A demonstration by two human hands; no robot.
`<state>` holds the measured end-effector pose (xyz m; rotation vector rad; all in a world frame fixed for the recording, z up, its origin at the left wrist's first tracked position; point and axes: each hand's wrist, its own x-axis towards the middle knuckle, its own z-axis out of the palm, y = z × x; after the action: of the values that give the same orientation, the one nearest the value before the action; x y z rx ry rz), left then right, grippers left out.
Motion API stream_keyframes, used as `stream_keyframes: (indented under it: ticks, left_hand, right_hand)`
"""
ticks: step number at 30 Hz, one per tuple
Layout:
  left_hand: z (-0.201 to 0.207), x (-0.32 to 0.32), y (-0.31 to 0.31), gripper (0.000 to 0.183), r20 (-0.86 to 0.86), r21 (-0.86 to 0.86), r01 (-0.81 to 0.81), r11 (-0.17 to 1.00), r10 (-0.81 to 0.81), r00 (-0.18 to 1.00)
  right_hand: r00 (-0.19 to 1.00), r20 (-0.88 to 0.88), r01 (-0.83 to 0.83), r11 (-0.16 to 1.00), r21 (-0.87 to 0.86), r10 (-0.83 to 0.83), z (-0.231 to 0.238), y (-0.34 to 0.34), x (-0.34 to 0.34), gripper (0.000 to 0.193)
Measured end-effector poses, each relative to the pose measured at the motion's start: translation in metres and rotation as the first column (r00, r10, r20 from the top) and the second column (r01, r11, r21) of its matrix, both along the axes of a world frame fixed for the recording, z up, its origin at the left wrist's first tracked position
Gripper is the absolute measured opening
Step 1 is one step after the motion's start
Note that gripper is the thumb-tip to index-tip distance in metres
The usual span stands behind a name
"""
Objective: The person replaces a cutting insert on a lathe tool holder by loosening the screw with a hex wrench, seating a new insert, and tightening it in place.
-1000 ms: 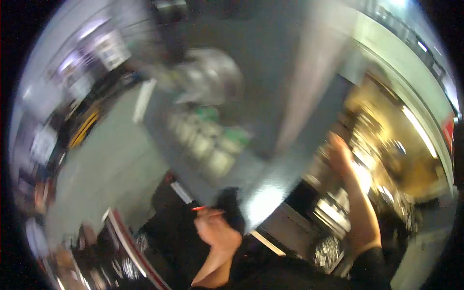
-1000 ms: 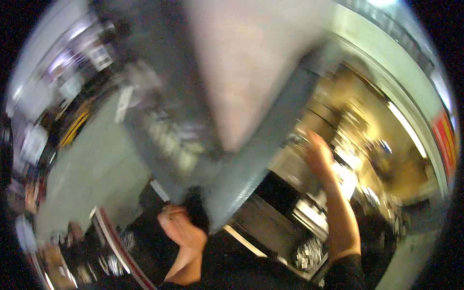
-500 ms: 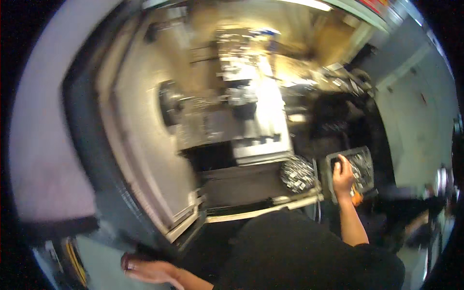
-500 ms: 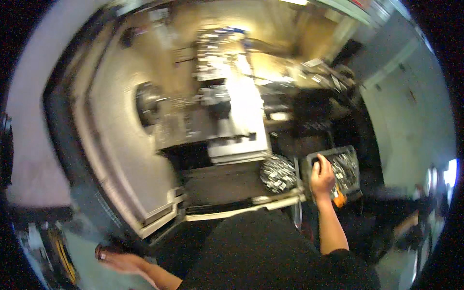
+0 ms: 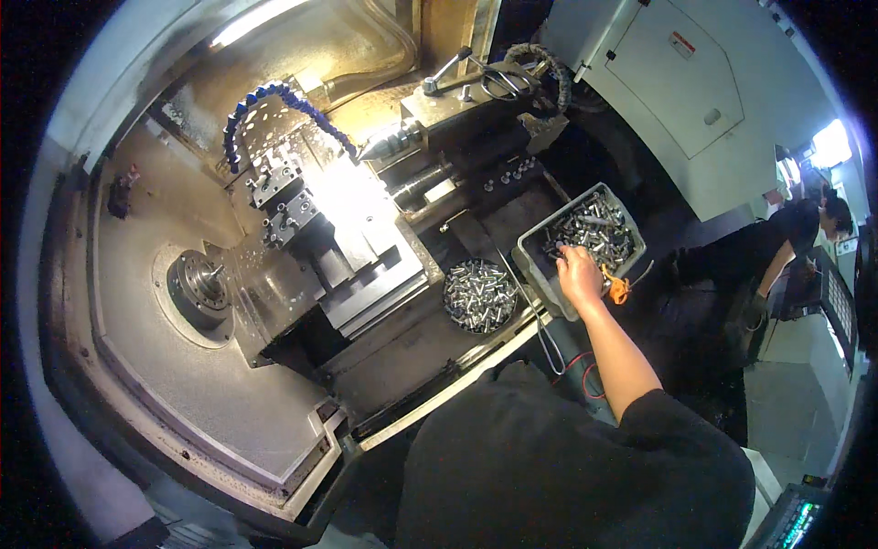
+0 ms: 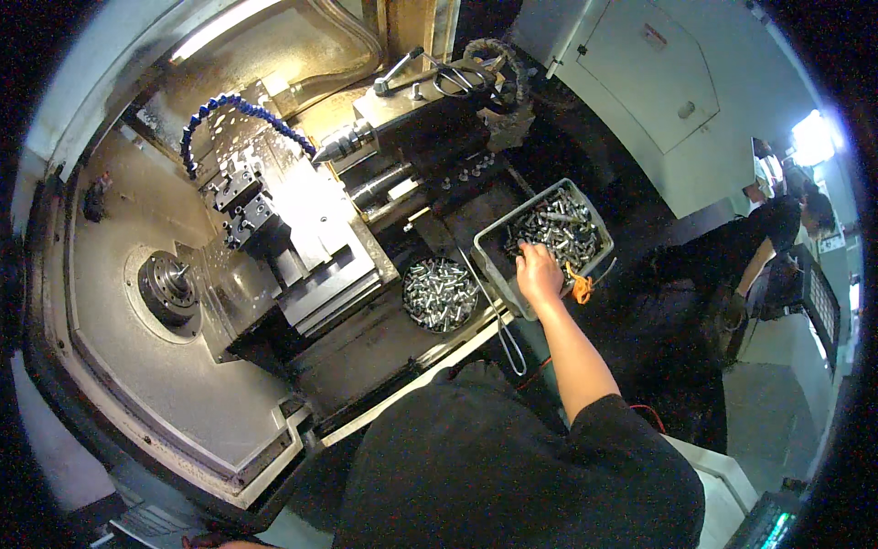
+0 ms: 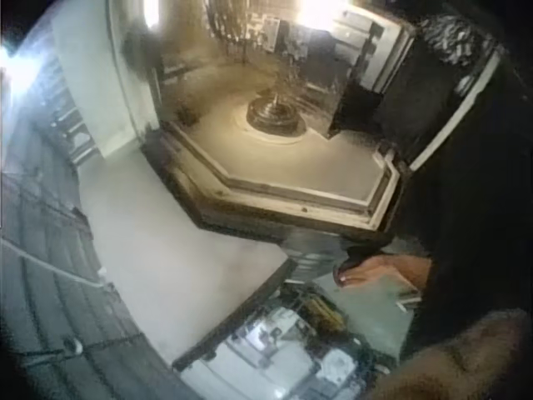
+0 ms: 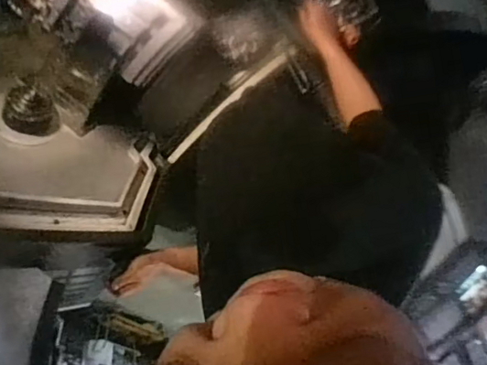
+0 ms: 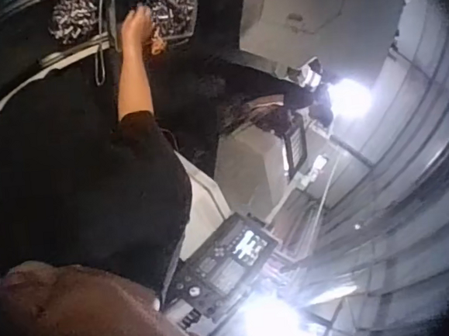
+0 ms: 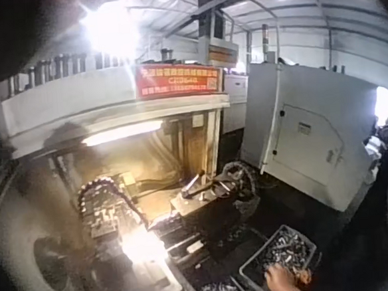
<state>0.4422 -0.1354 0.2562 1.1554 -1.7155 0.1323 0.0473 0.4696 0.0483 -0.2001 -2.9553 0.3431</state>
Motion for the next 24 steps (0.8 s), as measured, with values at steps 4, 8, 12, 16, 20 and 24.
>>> stream_keyframes:
  ticks: [4,8,12,16,20,24]
  left_hand:
    - [0.008,-0.008,-0.003,0.041,-0.019,0.063,0.063,0.996,-0.061,0.998]
    - [-0.033,0.007,-0.048,0.041,0.11,-0.194,0.097,0.976,-0.076,0.991]
    - [-0.009,-0.056,-0.002,0.04,-0.011,-0.191,0.132,0.973,-0.136,0.991]
    - [-0.011,-0.1,0.007,0.039,-0.085,-0.17,0.204,0.964,-0.22,0.972]
    - [-0.009,-0.123,0.011,0.038,-0.119,-0.166,0.239,0.957,-0.26,0.958]
    - [-0.002,-0.139,0.012,0.037,-0.145,-0.167,0.269,0.948,-0.294,0.945]
  right_hand:
    - [0.985,0.105,0.117,0.977,0.178,-0.137,-0.005,0.01,-0.022,0.028]
    - [0.987,0.062,0.116,0.935,0.336,-0.145,-0.053,0.005,-0.045,0.021]
    - [0.993,0.078,0.05,0.93,0.365,-0.084,-0.048,-0.025,-0.046,0.021]
    - [0.995,0.086,0.021,0.954,0.298,-0.049,-0.026,-0.006,-0.023,0.017]
    - [1.0,-0.02,-0.009,0.977,0.215,0.013,-0.027,0.003,-0.014,0.015]
    - [0.99,0.097,0.093,0.988,0.124,-0.106,-0.05,0.007,-0.026,0.018]
